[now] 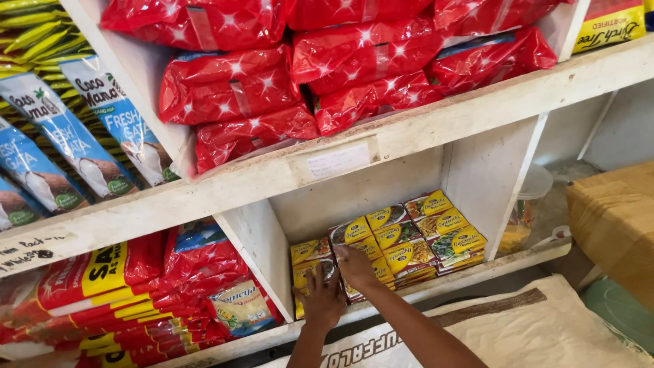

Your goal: Organizing and stacking small seasoning packets on shelves in a grocery store.

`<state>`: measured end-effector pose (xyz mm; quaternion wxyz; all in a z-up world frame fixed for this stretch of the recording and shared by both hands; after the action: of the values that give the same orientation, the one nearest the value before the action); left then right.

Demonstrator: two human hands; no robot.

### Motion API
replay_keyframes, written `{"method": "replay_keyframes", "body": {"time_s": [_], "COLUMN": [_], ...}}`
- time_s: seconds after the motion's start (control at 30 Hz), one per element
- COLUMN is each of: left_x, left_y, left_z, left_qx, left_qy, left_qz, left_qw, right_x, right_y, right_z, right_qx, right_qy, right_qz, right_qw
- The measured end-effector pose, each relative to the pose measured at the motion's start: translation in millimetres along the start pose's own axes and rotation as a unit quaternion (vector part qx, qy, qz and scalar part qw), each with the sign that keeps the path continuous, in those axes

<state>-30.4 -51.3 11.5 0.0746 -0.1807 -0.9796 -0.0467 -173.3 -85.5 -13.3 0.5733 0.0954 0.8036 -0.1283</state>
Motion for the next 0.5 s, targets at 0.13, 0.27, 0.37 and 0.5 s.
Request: {"method": "replay_keyframes", "body": {"time_s": [0.13, 0.27, 0.37, 0.5], "left_x": [3.6, -13.2, -31.2, -23.3], "left_y": [1.2, -17.6, -28.2, -4.8], "left_z": [5.3, 29.0, 45.2, 24.5], "left_qx": [-0.003, 0.0, 0.054, 0.031], "left_qy": [-0.043, -0.004, 0.084, 0.048], "left_qz": [0.007, 0.013, 0.025, -0.011], "left_qw": [0.999, 1.0, 0.995, 0.998], "right_x": [-69.2, -42.6, -37.2, -40.0], "right_y": [49.4, 66.1, 74.4, 77.1], "right_z": [-28.6, -29.8, -26.5, -25.2], "right_qx": [-0.019, -0.134, -0.125, -0.12], "right_qy": [0.497, 0.502, 0.51, 0.508], "right_qz": [-0.172, -0.031, -0.052, -0.046], "right_qw": [0.851, 0.854, 0.85, 0.852]}}
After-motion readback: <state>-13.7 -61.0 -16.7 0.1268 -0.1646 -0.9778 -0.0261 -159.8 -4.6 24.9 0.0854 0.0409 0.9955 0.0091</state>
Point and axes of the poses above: each hand's wrist, its own y-axis away from the middle knuckle, its own z-axis out of the palm, x = y × z, the point moved 8 cm from there along -y, towards the middle knuckle, and after that the axes turned 7 degrees about -z, right-handed, at the moved point
